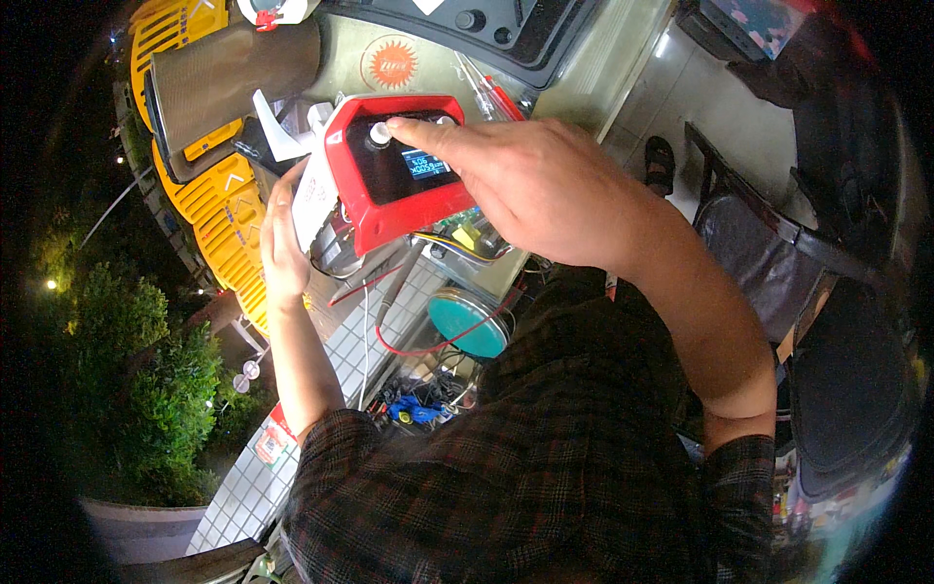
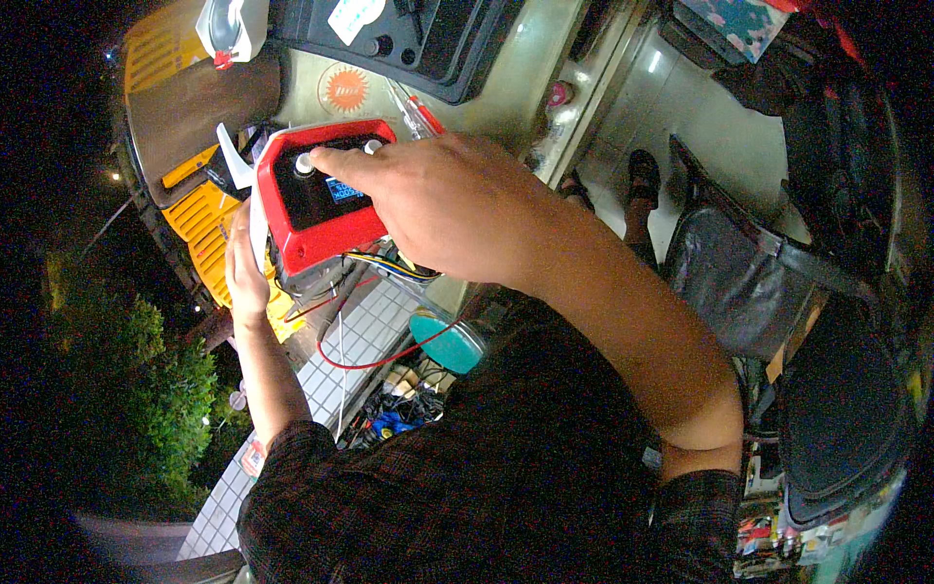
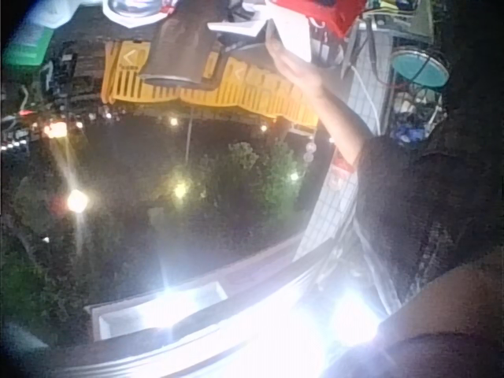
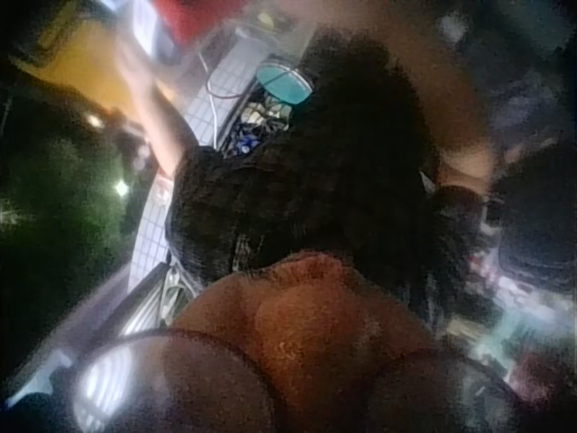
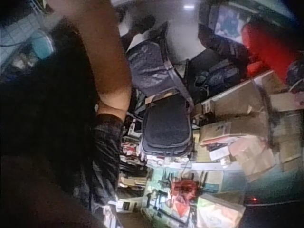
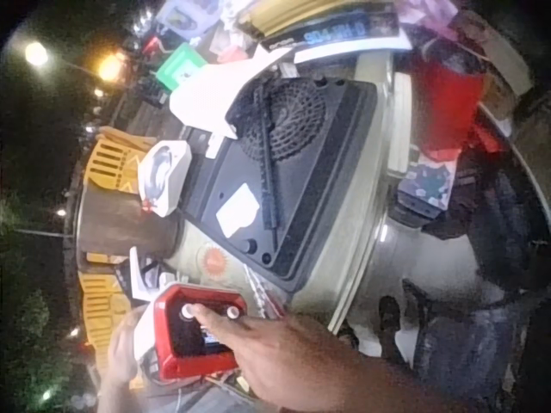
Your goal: The person picks up a red and white electronic device with a digital display and two knobs, then rotates the knobs to change the displayed values. The device is placed back on the workbench after adjustment.
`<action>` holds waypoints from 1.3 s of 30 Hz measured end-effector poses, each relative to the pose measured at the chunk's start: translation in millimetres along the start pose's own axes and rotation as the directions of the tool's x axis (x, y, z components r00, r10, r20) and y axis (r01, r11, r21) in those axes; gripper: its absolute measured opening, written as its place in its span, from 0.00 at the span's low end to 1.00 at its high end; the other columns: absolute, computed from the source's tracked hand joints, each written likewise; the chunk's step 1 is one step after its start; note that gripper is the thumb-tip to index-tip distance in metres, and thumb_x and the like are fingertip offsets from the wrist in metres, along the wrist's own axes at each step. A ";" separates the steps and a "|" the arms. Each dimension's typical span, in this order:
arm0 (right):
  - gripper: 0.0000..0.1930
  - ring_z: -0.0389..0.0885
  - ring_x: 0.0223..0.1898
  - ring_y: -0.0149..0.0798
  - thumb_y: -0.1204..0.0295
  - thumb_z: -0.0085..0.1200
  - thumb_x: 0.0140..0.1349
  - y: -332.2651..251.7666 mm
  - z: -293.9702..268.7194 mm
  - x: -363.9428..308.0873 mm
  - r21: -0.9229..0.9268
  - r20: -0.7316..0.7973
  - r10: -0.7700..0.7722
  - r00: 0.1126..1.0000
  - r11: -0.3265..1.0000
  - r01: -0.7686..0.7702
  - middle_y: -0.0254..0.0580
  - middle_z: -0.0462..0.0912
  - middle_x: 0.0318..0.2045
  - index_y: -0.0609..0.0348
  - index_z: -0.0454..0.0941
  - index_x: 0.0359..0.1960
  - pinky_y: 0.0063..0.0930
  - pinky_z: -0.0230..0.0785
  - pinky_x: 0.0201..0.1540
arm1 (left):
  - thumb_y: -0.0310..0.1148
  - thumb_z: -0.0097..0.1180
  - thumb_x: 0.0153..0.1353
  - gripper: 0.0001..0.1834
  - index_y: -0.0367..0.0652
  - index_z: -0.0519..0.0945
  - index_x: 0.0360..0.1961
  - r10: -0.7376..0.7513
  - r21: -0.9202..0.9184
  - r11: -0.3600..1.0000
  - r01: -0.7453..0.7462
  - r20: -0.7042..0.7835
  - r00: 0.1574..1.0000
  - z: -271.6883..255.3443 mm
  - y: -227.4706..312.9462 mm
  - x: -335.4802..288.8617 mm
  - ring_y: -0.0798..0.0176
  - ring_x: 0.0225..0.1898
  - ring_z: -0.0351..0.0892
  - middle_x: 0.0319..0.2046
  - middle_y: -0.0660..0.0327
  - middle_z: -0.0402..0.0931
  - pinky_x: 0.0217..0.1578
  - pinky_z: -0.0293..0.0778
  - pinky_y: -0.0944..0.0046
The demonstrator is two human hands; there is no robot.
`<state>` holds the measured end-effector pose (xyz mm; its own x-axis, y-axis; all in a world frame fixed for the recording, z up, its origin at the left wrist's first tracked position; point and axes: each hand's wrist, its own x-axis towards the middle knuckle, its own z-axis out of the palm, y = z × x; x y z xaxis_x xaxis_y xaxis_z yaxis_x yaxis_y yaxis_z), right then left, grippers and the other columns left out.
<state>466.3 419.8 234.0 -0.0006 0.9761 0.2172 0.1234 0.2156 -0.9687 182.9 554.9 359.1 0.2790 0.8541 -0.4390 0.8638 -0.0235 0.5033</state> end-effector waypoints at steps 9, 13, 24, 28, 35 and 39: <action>0.27 0.87 0.42 0.61 0.75 0.52 0.66 -1.1 0.9 -1.7 0.059 -0.034 0.036 0.999 0.998 -0.034 0.62 0.87 0.42 0.61 0.74 0.68 0.55 0.78 0.49 | 0.45 0.32 0.83 0.31 0.30 0.73 0.70 0.001 -0.023 1.000 -0.001 0.004 1.000 0.5 -0.2 -0.6 0.55 0.67 0.73 0.64 0.48 0.77 0.71 0.62 0.58; 0.25 0.87 0.40 0.61 0.75 0.51 0.67 -0.3 2.2 -0.4 0.058 -0.050 0.029 0.998 0.998 -0.027 0.63 0.87 0.40 0.63 0.74 0.67 0.54 0.79 0.47 | 0.45 0.31 0.83 0.31 0.29 0.73 0.70 -0.019 -0.025 0.999 0.019 0.000 1.000 0.4 0.6 -1.9 0.55 0.67 0.73 0.64 0.48 0.77 0.71 0.62 0.58; 0.23 0.86 0.43 0.63 0.73 0.49 0.75 -0.4 0.4 -14.4 -0.031 0.056 0.252 0.966 0.968 -0.250 0.64 0.86 0.45 0.65 0.71 0.70 0.53 0.77 0.48 | 0.45 0.32 0.83 0.31 0.29 0.75 0.66 0.042 0.013 0.999 -0.041 -0.031 0.999 2.8 1.1 -0.4 0.58 0.62 0.76 0.59 0.50 0.79 0.67 0.66 0.59; 0.24 0.86 0.43 0.63 0.74 0.49 0.74 -0.4 3.6 -15.8 -0.042 0.054 0.251 0.967 0.968 -0.248 0.64 0.86 0.45 0.67 0.71 0.70 0.53 0.77 0.48 | 0.44 0.31 0.83 0.31 0.28 0.75 0.66 0.028 -0.012 1.000 -0.028 -0.029 0.999 3.2 1.5 -0.4 0.58 0.63 0.76 0.59 0.49 0.79 0.68 0.65 0.59; 0.27 0.87 0.36 0.61 0.75 0.51 0.68 3.1 11.5 -16.2 -0.041 -0.025 0.183 0.983 0.982 -0.184 0.61 0.86 0.36 0.69 0.70 0.69 0.54 0.79 0.43 | 0.43 0.31 0.83 0.30 0.29 0.75 0.66 0.016 0.013 1.000 -0.016 -0.051 0.999 3.2 0.9 -0.4 0.58 0.63 0.75 0.60 0.49 0.79 0.68 0.65 0.59; 0.28 0.87 0.33 0.60 0.75 0.52 0.65 3.1 15.2 -19.4 -0.054 -0.015 0.206 0.978 0.977 -0.206 0.59 0.86 0.32 0.70 0.70 0.68 0.54 0.80 0.40 | 0.43 0.31 0.83 0.30 0.29 0.75 0.66 0.020 0.015 1.000 -0.019 -0.048 0.999 3.3 1.7 -0.1 0.58 0.63 0.75 0.60 0.50 0.79 0.68 0.65 0.59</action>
<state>451.6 402.0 224.9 0.0392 0.9991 0.0148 0.1740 0.0078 -0.9847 185.7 553.1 357.5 0.2760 0.8772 -0.3928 0.8643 -0.0478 0.5007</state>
